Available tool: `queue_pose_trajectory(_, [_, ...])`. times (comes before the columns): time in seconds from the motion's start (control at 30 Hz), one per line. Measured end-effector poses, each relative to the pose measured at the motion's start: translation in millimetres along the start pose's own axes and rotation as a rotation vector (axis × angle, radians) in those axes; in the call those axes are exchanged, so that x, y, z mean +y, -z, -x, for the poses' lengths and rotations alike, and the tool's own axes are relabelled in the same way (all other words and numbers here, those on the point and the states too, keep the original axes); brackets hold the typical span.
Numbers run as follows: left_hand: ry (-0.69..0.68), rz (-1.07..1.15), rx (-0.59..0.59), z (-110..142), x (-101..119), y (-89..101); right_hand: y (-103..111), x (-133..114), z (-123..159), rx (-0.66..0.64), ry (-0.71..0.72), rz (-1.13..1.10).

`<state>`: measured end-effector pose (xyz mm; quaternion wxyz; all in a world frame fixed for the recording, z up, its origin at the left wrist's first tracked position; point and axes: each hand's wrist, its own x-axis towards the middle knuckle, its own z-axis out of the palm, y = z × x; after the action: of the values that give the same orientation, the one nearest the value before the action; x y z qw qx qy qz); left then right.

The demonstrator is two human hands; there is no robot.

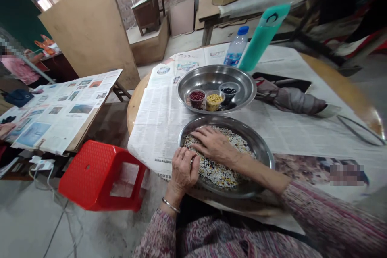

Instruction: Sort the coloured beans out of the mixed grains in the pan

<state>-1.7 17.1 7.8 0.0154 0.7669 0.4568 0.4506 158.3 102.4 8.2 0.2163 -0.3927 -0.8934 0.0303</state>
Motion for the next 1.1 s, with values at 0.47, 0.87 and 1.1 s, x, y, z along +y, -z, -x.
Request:
queue_pose_trajectory(0.47, [0.008,0.026,0.004,2,-1,-1.8,50,13,87,-0.117,0.092,-0.261])
queue_pose_trajectory(0.87, [0.027,0.010,-0.006,3,-1,-1.0,21,36,39,0.018,-0.097,0.041])
queue_pose_trajectory(1.1, [0.003,-0.012,-0.002,2,-3,-1.5,11,6,28,-0.071,-0.072,-0.082])
